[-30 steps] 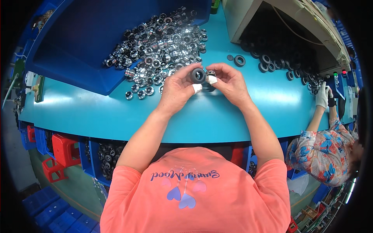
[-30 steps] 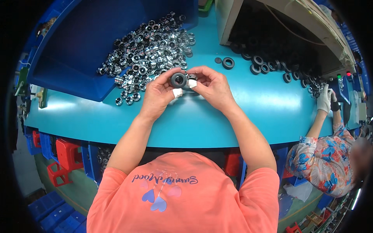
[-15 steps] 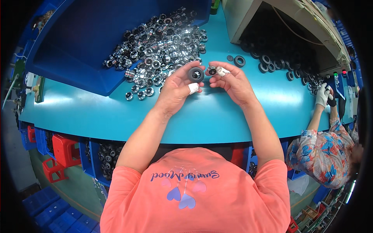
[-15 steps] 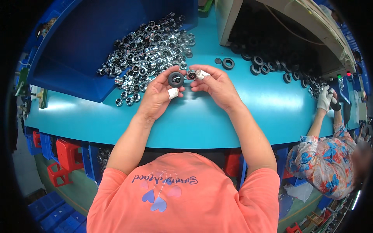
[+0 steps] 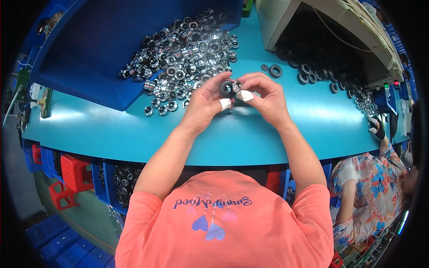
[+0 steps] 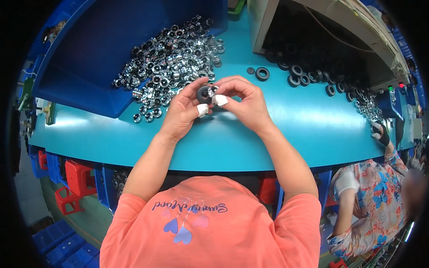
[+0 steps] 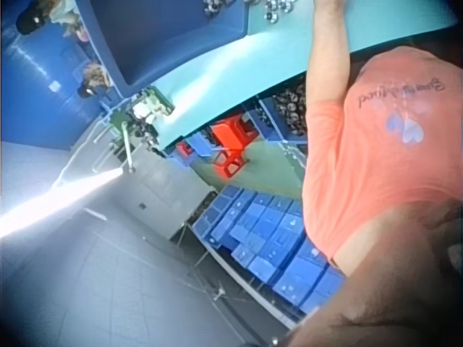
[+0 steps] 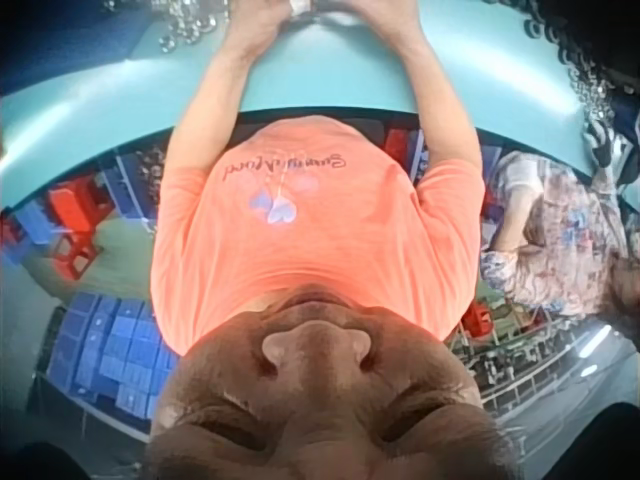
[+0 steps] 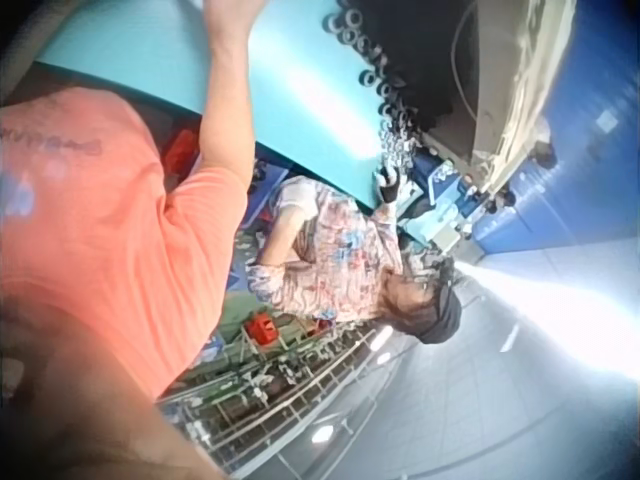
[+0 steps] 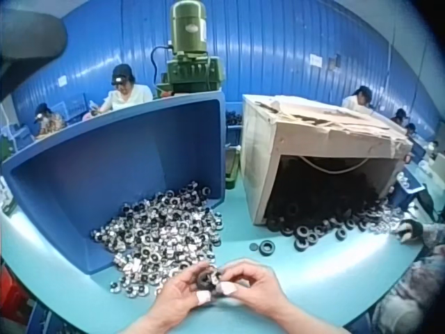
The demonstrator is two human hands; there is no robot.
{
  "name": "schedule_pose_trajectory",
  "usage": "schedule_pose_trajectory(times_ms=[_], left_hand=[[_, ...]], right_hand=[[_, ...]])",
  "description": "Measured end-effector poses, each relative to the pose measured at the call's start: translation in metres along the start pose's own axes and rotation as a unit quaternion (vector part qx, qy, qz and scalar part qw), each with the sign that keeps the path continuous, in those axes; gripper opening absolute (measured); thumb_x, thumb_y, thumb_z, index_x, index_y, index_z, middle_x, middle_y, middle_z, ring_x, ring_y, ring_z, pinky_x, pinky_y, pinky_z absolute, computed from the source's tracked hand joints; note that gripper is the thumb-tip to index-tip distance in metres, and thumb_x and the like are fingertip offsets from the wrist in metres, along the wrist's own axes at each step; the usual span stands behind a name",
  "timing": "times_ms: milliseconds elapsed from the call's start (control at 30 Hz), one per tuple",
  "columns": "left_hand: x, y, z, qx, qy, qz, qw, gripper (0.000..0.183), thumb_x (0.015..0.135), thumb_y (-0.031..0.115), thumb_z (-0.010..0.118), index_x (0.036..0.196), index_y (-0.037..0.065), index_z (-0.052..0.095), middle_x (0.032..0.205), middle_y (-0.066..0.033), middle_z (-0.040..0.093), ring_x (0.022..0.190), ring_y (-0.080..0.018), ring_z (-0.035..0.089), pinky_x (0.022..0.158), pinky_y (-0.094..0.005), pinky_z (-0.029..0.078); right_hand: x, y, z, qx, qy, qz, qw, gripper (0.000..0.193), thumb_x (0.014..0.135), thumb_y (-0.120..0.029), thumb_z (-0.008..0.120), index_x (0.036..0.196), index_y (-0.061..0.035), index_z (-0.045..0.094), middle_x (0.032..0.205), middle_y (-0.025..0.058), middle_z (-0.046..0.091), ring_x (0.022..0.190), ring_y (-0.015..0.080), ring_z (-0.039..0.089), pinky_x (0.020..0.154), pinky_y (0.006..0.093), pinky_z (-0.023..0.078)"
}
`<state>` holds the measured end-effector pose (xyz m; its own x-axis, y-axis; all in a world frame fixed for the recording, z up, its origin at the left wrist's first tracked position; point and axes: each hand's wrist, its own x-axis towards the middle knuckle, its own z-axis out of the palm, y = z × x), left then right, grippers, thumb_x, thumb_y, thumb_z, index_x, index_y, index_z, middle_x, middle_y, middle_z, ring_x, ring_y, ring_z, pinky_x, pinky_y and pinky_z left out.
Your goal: Picking up and assembling small silver metallic parts with black circular components at a factory workbench.
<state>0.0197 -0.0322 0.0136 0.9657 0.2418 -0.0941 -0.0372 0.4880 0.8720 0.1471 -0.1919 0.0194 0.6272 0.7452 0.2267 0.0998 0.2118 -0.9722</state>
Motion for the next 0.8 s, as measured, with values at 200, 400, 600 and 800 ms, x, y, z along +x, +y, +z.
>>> schedule_pose_trajectory(times_ms=[200,400,600,800], left_hand=[[0.002,-0.004,-0.004,0.013,0.001,0.010,1.000,0.058,0.083,-0.007,0.068,0.138,0.002,0.051,0.124,-0.0087,0.063,0.116,-0.0179,0.061,0.100,-0.0319,0.052],[0.001,-0.001,-0.003,0.033,-0.003,0.018,0.999,0.056,0.083,-0.007,0.067,0.137,0.003,0.053,0.123,-0.0078,0.063,0.115,-0.0167,0.061,0.101,-0.0314,0.051],[0.001,0.001,-0.001,0.047,-0.004,0.014,0.999,0.058,0.083,-0.008,0.064,0.139,0.002,0.052,0.123,-0.0088,0.063,0.115,-0.0163,0.061,0.100,-0.0308,0.051],[0.000,0.003,0.001,0.026,-0.010,0.010,1.000,0.060,0.084,-0.008,0.062,0.142,0.000,0.049,0.123,-0.0105,0.063,0.114,-0.0161,0.062,0.099,-0.0296,0.051]], right_hand=[[0.001,-0.008,0.012,-0.213,0.012,-0.093,0.973,0.025,0.077,-0.005,0.080,0.100,-0.0081,0.073,0.102,0.0058,0.072,0.096,0.0193,0.065,0.075,0.0291,0.055],[-0.002,-0.017,0.014,-0.290,0.033,-0.075,0.953,0.027,0.073,-0.004,0.080,0.099,-0.0097,0.073,0.094,0.0039,0.070,0.089,0.0191,0.066,0.073,0.0292,0.055],[-0.003,-0.011,0.015,-0.275,0.043,-0.137,0.951,0.023,0.072,-0.002,0.080,0.092,-0.0088,0.074,0.094,0.0046,0.070,0.087,0.0188,0.067,0.072,0.0316,0.056],[-0.004,-0.005,0.015,-0.345,0.048,-0.207,0.914,0.022,0.068,0.003,0.078,0.086,-0.0088,0.072,0.096,0.0054,0.070,0.089,0.0237,0.068,0.072,0.0335,0.056]])
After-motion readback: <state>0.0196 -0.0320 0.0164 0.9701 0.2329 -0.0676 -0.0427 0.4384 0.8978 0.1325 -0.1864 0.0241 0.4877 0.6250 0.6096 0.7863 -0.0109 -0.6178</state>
